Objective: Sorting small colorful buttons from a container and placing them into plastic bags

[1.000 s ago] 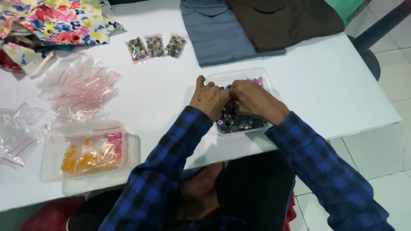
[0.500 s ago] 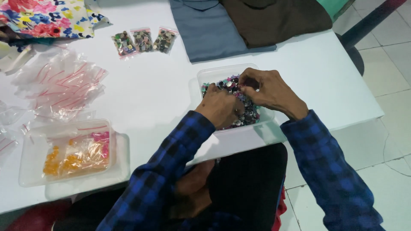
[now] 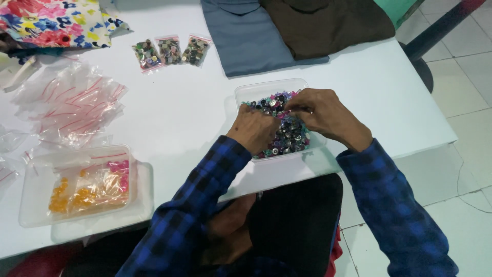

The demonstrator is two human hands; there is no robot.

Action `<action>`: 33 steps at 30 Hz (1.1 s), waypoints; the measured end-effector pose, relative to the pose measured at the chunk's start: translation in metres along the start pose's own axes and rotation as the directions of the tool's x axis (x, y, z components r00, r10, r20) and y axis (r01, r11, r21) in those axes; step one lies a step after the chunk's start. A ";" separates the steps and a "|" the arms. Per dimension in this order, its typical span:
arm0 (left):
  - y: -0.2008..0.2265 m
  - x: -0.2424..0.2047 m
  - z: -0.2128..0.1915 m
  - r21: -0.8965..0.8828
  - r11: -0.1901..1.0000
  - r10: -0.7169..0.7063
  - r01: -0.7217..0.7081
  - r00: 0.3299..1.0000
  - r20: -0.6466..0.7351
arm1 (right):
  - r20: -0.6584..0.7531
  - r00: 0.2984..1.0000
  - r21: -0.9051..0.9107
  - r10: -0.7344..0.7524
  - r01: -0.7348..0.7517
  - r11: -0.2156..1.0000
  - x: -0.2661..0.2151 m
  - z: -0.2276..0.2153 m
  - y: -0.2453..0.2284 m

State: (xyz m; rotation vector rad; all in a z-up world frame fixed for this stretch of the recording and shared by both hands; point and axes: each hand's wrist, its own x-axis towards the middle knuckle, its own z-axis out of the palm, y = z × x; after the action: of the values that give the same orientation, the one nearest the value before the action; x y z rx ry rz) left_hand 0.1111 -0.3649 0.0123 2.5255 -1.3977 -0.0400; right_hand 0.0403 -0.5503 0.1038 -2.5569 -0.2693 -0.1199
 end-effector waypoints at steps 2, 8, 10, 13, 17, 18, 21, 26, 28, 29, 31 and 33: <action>0.003 -0.008 -0.025 -0.006 1.000 -0.006 0.006 1.000 0.014 | 0.038 0.999 -0.056 0.007 -0.005 0.998 0.003 0.004 -0.006; -0.011 -0.020 -0.046 -0.134 0.991 -0.049 0.028 0.986 -0.160 | 0.184 0.982 -0.287 0.035 0.019 0.958 0.011 0.012 -0.007; -0.015 -0.023 -0.045 -0.214 0.977 -0.054 0.010 0.978 -0.201 | 0.210 0.973 -0.332 0.099 -0.025 0.943 0.010 0.006 -0.012; -0.017 -0.022 -0.042 -0.317 0.948 -0.112 0.032 0.964 -0.240 | 0.126 0.989 -0.315 0.077 -0.034 0.949 0.010 -0.001 -0.016; -0.021 -0.017 -0.034 -0.331 0.943 -0.122 0.023 0.951 -0.283 | 0.173 0.983 -0.412 0.052 0.024 0.911 0.017 0.012 -0.010; -0.023 -0.018 -0.031 -0.330 0.944 -0.109 0.004 0.948 -0.300 | 0.207 0.977 -0.462 0.040 0.062 0.885 0.019 0.018 -0.009; -0.025 -0.012 -0.016 -0.281 0.959 -0.120 0.021 0.933 -0.339 | 0.187 0.982 -0.464 0.030 0.061 0.884 0.022 0.036 0.005; -0.017 -0.008 -0.019 -0.332 0.943 -0.126 -0.013 0.911 -0.393 | 0.054 0.997 -0.149 0.057 -0.048 0.988 0.013 0.010 0.003; -0.015 -0.001 -0.018 -0.349 0.937 -0.124 -0.025 0.909 -0.397 | -0.036 0.996 -0.051 0.080 -0.082 0.995 0.006 0.002 0.006; -0.015 0.004 -0.015 -0.333 0.943 -0.125 0.000 0.927 -0.353 | -0.115 0.990 -0.017 0.079 -0.081 0.997 0.001 0.000 0.003; -0.011 0.013 -0.012 -0.314 0.949 -0.124 0.023 0.944 -0.306 | -0.195 0.977 0.018 0.083 -0.081 0.997 -0.006 0.001 0.006; -0.008 0.021 -0.016 -0.214 0.976 -0.081 0.030 0.968 -0.235 | -0.246 0.969 -0.047 0.004 -0.016 0.999 -0.007 0.009 0.019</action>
State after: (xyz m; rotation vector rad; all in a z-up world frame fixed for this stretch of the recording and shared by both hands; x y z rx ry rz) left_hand 0.1313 -0.3755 0.0279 2.3065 -1.1620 0.1038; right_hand 0.0381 -0.5620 0.0856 -2.5572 -0.1591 -0.4414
